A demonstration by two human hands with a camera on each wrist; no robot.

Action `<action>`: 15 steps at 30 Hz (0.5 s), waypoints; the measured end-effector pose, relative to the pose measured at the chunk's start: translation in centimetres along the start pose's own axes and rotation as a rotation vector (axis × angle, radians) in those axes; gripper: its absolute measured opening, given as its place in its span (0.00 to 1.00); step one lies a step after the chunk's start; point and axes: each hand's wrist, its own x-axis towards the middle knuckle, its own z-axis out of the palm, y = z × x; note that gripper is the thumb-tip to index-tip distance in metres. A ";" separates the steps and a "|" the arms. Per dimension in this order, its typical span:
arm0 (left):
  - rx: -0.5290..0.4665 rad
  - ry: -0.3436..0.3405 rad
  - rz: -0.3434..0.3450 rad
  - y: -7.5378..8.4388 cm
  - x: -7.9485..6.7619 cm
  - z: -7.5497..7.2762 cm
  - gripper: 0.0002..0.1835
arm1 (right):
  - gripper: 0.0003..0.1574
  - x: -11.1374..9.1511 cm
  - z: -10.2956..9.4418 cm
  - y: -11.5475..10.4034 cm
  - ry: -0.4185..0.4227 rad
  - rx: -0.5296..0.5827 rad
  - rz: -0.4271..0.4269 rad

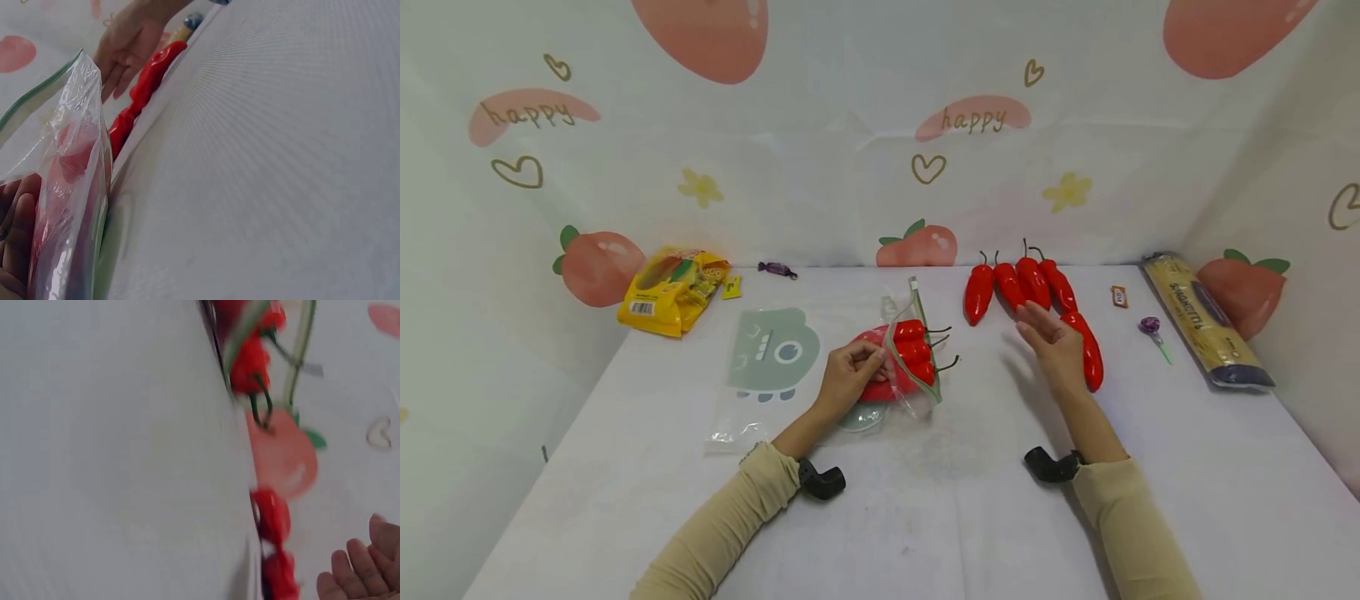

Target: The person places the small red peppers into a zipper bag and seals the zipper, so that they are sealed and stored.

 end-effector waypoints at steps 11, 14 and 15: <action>-0.021 -0.007 -0.011 -0.2 0.1 0.0 0.10 | 0.35 1.5 -6.6 0.4 0.333 0.252 0.147; -0.020 -0.013 -0.009 -0.2 0.0 0.0 0.10 | 0.47 2.0 -7.3 0.9 0.302 0.160 0.320; -0.018 -0.014 -0.007 -0.1 0.0 0.0 0.10 | 0.51 2.2 -7.3 1.0 0.279 0.088 0.374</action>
